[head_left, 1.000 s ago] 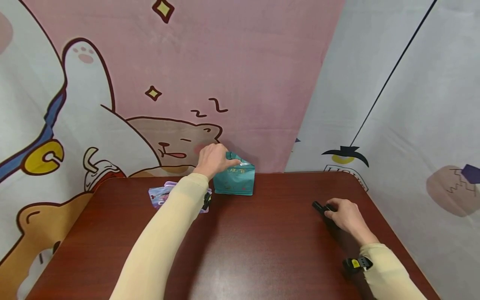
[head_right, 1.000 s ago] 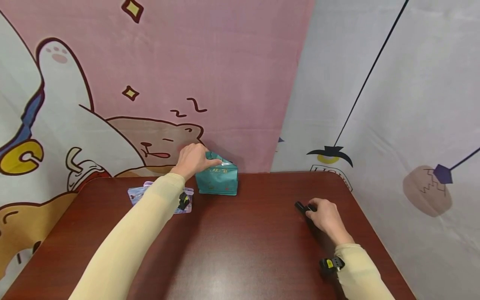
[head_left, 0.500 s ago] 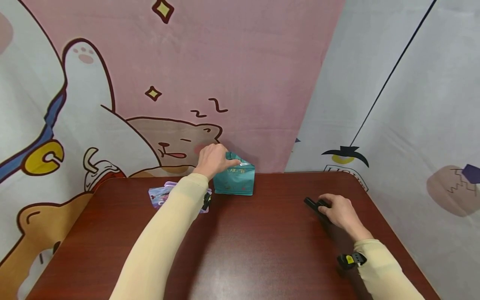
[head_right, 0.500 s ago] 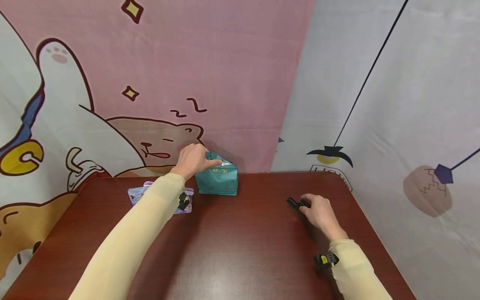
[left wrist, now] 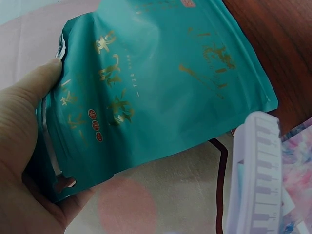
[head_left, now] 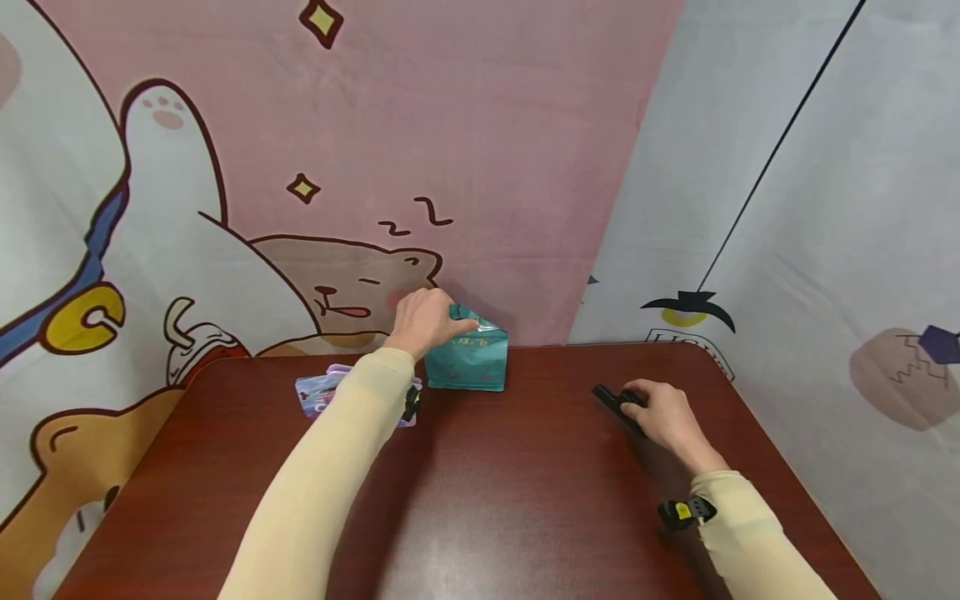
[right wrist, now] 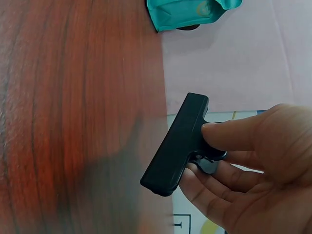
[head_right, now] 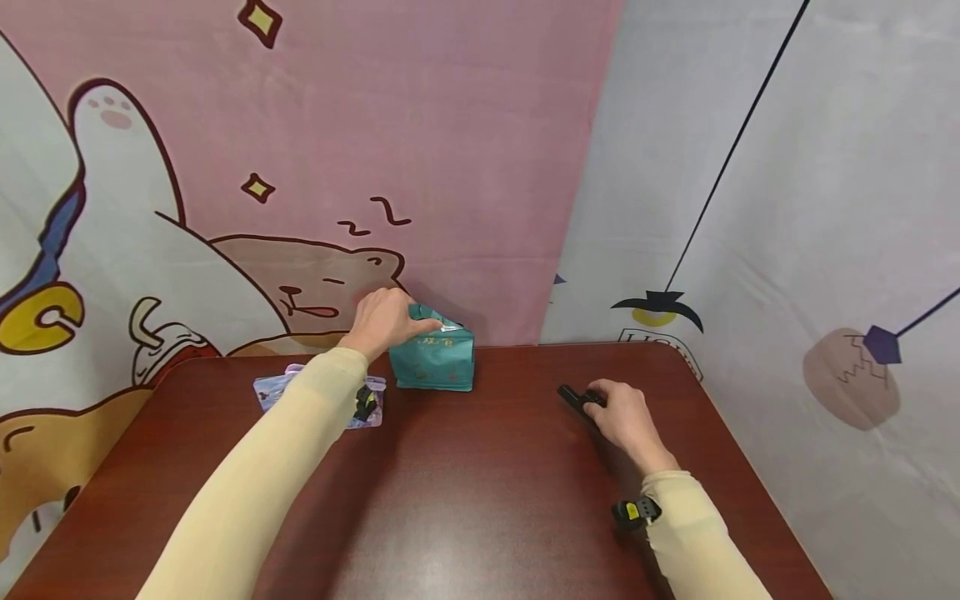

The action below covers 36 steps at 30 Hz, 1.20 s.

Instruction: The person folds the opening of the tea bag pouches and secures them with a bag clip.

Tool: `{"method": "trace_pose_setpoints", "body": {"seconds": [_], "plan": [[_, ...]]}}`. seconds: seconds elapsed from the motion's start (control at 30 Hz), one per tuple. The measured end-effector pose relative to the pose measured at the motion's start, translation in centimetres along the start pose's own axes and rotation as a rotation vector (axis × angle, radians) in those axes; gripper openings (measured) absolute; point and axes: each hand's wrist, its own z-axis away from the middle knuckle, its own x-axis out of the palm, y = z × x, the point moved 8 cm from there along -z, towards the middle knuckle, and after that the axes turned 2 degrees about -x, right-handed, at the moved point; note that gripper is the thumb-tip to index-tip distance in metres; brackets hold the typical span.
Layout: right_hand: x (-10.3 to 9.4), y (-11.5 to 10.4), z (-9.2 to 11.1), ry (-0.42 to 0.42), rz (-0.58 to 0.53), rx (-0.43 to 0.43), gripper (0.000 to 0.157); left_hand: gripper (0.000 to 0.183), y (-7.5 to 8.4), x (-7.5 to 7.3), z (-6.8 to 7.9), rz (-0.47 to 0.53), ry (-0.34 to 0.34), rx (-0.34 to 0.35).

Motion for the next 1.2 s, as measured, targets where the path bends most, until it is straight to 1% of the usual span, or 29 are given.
{"method": "trace_pose_setpoints", "body": {"seconds": [0.17, 0.57, 0.73, 0.97, 1.2], "plan": [[0.0, -0.6, -0.4, 0.021, 0.002, -0.038, 0.031, 0.069, -0.1, 0.1, 0.0, 0.002, -0.008, -0.008], [-0.1, -2.1, -0.9, 0.052, -0.008, -0.075, 0.030, 0.067, 0.0, 0.0, 0.1, 0.005, -0.018, -0.020], [0.0, -2.5, -1.4, 0.051, -0.031, -0.072, 0.031, 0.066, -0.1, 0.0, 0.0, 0.009, -0.021, -0.021], [0.6, -2.9, -2.3, 0.031, -0.066, -0.055, 0.033, 0.065, -0.2, 0.1, 0.1, 0.010, -0.023, -0.023], [0.8, -3.6, -2.6, 0.043, -0.094, -0.060, 0.033, 0.067, -0.1, 0.1, 0.1, 0.013, -0.023, -0.025]]}}
